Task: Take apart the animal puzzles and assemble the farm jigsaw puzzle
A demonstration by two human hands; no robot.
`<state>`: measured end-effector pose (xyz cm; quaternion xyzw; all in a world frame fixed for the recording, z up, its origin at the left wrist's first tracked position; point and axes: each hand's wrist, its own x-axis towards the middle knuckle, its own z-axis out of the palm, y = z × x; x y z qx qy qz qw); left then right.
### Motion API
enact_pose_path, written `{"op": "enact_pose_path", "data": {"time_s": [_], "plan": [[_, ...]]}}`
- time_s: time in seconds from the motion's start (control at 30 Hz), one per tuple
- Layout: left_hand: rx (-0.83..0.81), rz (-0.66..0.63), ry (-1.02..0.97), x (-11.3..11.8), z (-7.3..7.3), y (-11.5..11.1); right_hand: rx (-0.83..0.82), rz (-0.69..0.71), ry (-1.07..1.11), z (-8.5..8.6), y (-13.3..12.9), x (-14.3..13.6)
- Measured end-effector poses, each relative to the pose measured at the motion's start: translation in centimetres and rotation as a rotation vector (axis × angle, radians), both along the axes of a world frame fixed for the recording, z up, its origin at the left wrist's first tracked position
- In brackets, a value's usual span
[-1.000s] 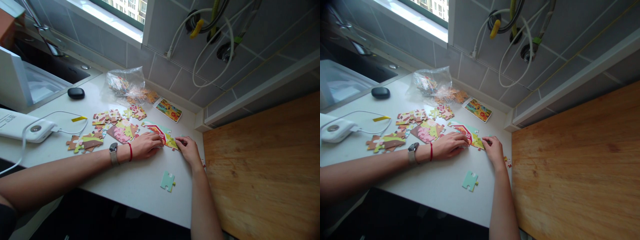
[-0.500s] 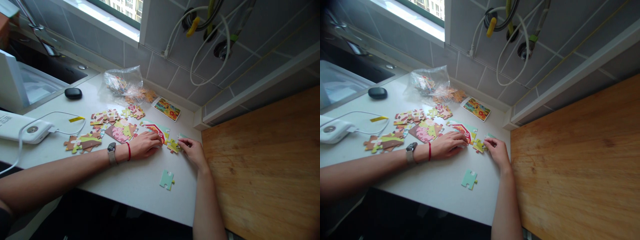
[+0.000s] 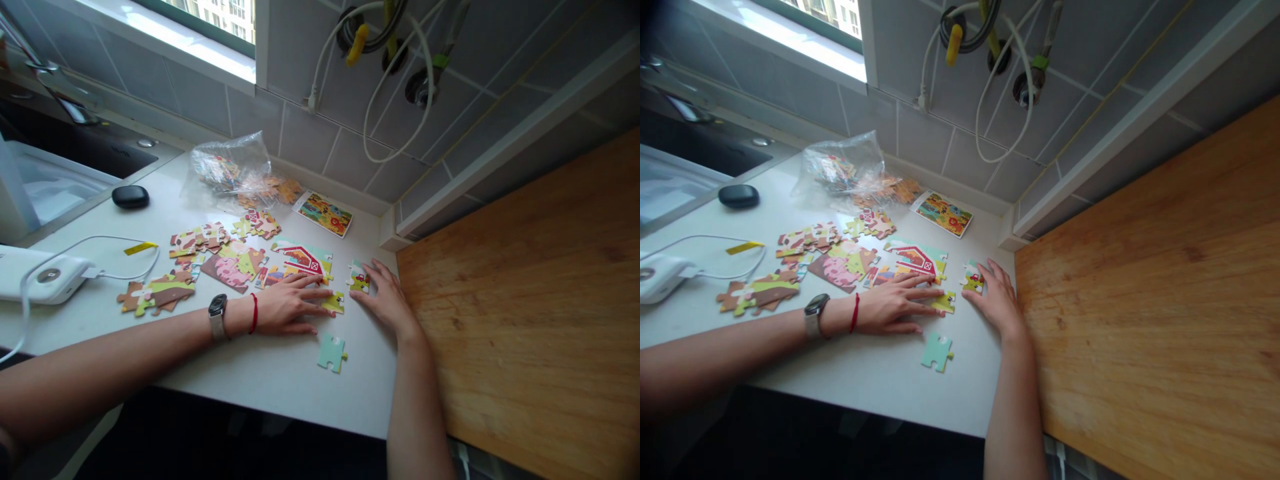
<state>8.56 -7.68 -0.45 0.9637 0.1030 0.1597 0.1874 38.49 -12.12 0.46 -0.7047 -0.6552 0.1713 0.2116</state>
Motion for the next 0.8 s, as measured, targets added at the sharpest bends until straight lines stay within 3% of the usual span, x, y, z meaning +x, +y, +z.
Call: {"op": "enact_pose_path", "data": {"time_s": [0.17, 0.8], "plan": [[0.012, 0.001, 0.017, 0.0, 0.0, 0.1, -0.051, 0.088, 0.054, -0.4, 0.1, 0.4], [0.006, 0.013, 0.068, 0.1, 0.4, 0.2, -0.103, 0.210, 0.034, 1.4, -1.4, -0.3]]}}
